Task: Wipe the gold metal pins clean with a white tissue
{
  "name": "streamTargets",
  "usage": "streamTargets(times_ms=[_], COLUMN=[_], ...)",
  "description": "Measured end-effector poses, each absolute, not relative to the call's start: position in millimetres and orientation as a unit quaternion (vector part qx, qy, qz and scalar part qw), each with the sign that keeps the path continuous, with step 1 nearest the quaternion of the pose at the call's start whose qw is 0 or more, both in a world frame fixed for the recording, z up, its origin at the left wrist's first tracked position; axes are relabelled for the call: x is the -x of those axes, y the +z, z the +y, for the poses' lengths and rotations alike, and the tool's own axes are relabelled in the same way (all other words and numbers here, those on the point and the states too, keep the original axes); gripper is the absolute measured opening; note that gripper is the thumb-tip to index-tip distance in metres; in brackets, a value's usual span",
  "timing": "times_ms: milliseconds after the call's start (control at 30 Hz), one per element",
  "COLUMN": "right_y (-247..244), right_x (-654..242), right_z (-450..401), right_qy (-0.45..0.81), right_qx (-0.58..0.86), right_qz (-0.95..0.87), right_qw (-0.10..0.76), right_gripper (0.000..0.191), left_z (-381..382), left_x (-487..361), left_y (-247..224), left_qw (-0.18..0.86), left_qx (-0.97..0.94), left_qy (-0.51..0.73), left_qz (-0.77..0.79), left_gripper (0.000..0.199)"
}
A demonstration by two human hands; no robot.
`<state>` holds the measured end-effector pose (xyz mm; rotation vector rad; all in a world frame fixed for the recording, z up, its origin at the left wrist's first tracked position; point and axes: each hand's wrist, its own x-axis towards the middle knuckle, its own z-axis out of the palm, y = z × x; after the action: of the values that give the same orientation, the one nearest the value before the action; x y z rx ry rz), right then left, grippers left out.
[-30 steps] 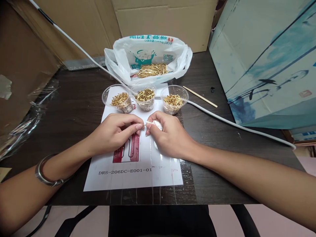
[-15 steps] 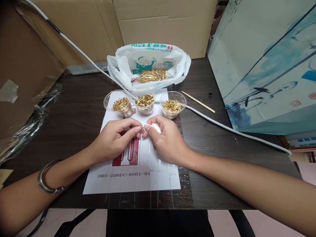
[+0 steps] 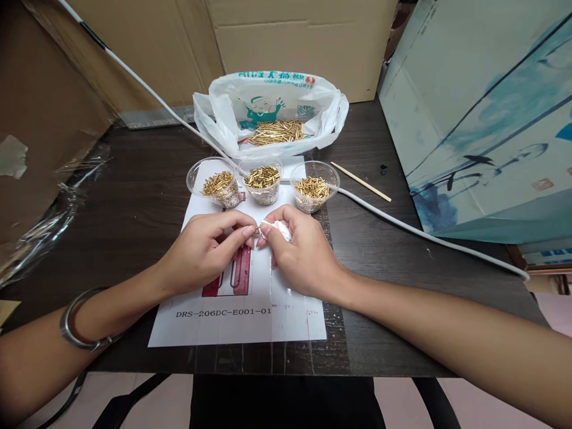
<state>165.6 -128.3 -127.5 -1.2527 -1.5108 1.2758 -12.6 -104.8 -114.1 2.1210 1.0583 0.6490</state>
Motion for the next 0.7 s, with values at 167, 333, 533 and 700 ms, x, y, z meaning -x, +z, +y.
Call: streamTargets(times_ms=[167, 333, 533, 700], right_y=[-126.9, -127.2, -127.2, -125.8], right_x=[-166.1, -166.5, -170.1, -171.0], right_z=[-127.7, -126.1, -124.2, -125.2], right_qy=[0.502, 0.507, 0.519, 0.516], right_qx=[0.494, 0.487, 0.475, 0.482], right_qz=[-0.595, -0.597, -0.605, -0.604], right_qw=[0.387, 0.388, 0.373, 0.369], right_gripper=[0.013, 0.014, 0.018, 0.020], left_z=[-106.9, -106.7, -100.8, -98.0], left_x=[12.0, 12.3, 12.0, 12.8], left_y=[-113.8, -112.3, -109.8, -106.2], left_qw=[0.363, 0.377, 0.354, 0.327], left_qx=[-0.799, -0.798, -0.807, -0.829], left_qy=[0.255, 0.251, 0.239, 0.203], left_qz=[0.406, 0.398, 0.407, 0.406], left_gripper=[0.016, 0.016, 0.016, 0.022])
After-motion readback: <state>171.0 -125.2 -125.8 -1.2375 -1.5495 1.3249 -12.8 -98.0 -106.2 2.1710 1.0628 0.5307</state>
